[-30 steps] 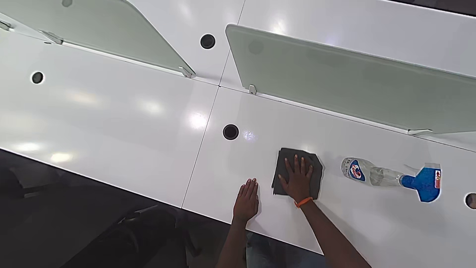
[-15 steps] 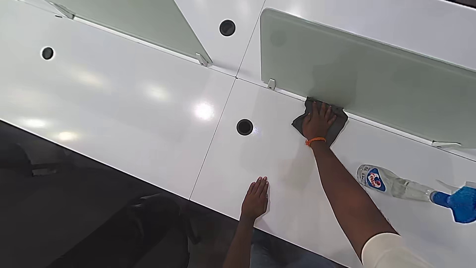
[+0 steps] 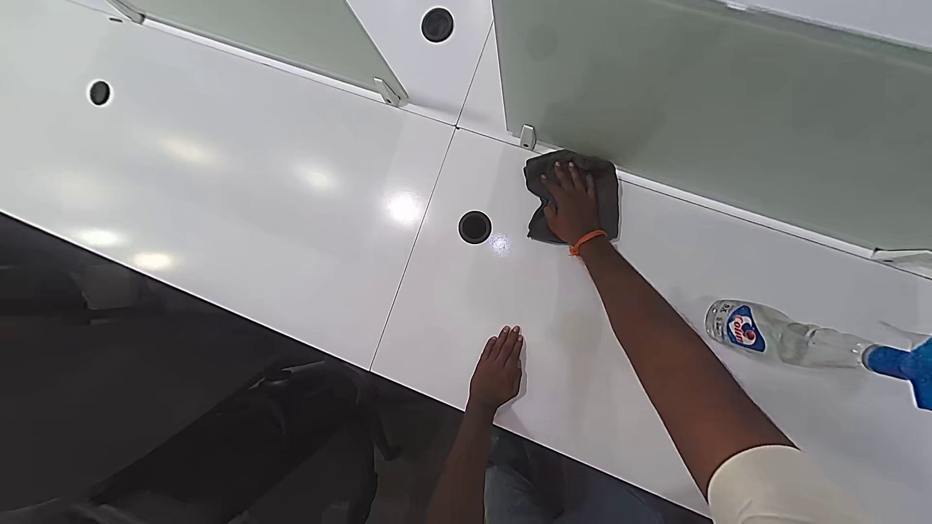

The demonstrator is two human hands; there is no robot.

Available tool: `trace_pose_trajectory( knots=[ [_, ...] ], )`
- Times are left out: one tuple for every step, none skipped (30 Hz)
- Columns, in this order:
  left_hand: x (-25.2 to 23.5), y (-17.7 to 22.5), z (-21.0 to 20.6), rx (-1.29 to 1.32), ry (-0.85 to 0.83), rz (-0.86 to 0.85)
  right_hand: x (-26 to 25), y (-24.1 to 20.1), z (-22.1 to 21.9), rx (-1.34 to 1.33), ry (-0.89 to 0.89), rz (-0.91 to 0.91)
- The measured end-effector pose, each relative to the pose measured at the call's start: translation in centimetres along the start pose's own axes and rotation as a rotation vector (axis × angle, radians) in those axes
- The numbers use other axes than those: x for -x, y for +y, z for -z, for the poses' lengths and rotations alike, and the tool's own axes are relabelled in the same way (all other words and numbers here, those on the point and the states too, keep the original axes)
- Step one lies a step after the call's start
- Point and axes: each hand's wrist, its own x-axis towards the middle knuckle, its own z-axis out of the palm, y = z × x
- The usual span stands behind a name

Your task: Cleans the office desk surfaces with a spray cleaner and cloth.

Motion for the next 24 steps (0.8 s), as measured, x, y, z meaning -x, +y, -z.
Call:
trace_pose_trajectory(
  knots=[
    [0.0, 0.0, 0.0, 0.002, -0.006, 0.001, 1.1, 0.5, -0.1, 0.002, -0.005, 0.057],
    [0.0, 0.0, -0.1, 0.004, -0.005, -0.002, 2.3, 0.8, -0.1, 0.01, -0.016, 0.091],
    [0.1, -0.1, -0.1, 0.01, -0.002, -0.005, 3.7, 0.7, -0.1, 0.008, -0.029, 0.106],
    [0.1, -0.1, -0.2, 0.015, 0.003, -0.008, 5.2, 0.4, -0.2, 0.0, -0.04, 0.109],
    [0.1, -0.1, -0.2, 0.017, 0.005, -0.009, 6.7, 0.0, -0.2, -0.005, -0.053, 0.108],
    [0.0, -0.1, -0.2, 0.017, 0.006, -0.008, 8.2, -0.6, -0.3, -0.012, -0.068, 0.109],
    [0.0, -0.1, -0.1, 0.021, 0.004, -0.008, 9.8, -1.3, -0.4, -0.018, -0.084, 0.117],
    [0.0, -0.1, 0.0, 0.027, 0.005, -0.009, 11.5, -1.8, -0.6, -0.026, -0.094, 0.129],
    [0.0, -0.2, 0.0, 0.034, 0.01, -0.01, 13.2, -2.2, -0.7, -0.036, -0.103, 0.144],
    [-0.1, -0.2, -0.1, 0.04, 0.015, -0.01, 15.1, -2.4, -0.8, -0.046, -0.117, 0.155],
    [0.0, -0.2, -0.2, 0.046, 0.017, -0.011, 17.3, -2.4, -0.8, -0.043, -0.143, 0.158],
    [0.1, -0.3, -0.2, 0.049, 0.022, -0.014, 19.7, -2.2, -0.8, -0.036, -0.158, 0.154],
    [0.1, -0.4, -0.3, 0.052, 0.029, -0.016, 22.1, -1.8, -0.6, -0.022, -0.172, 0.135],
    [0.1, -0.3, -0.5, 0.055, 0.032, -0.015, 24.7, -1.3, -0.4, -0.004, -0.178, 0.099],
    [0.2, -0.3, -0.5, 0.056, 0.027, -0.013, 27.3, -0.9, -0.1, 0.017, -0.179, 0.052],
    [0.1, -0.3, -0.5, 0.054, 0.024, -0.014, 29.6, -0.6, 0.3, 0.037, -0.17, 0.001],
    [0.1, -0.2, -0.5, 0.055, 0.023, -0.015, 31.9, -0.4, 0.5, 0.054, -0.152, -0.055],
    [0.1, -0.2, -0.4, 0.058, 0.023, -0.015, 34.0, -0.5, 0.6, 0.078, -0.131, -0.113],
    [0.2, -0.2, -0.3, 0.064, 0.022, -0.014, 35.9, -0.6, 0.3, 0.103, -0.101, -0.167],
    [0.0, -0.2, -0.3, 0.07, 0.03, -0.015, 37.2, -0.9, 0.0, 0.123, -0.064, -0.219],
    [0.0, -0.2, -0.3, 0.077, 0.04, -0.014, 38.0, -1.6, -0.4, 0.141, -0.036, -0.274],
    [0.0, -0.2, -0.3, 0.082, 0.054, -0.012, 38.3, -2.6, -0.8, 0.162, -0.018, -0.329],
    [0.1, -0.1, -0.4, 0.084, 0.063, -0.009, 38.1, -3.8, -1.2, 0.178, -0.013, -0.377],
    [0.2, 0.0, -0.3, 0.082, 0.07, -0.005, 37.6, -5.3, -1.4, 0.194, -0.026, -0.398]
  ],
)
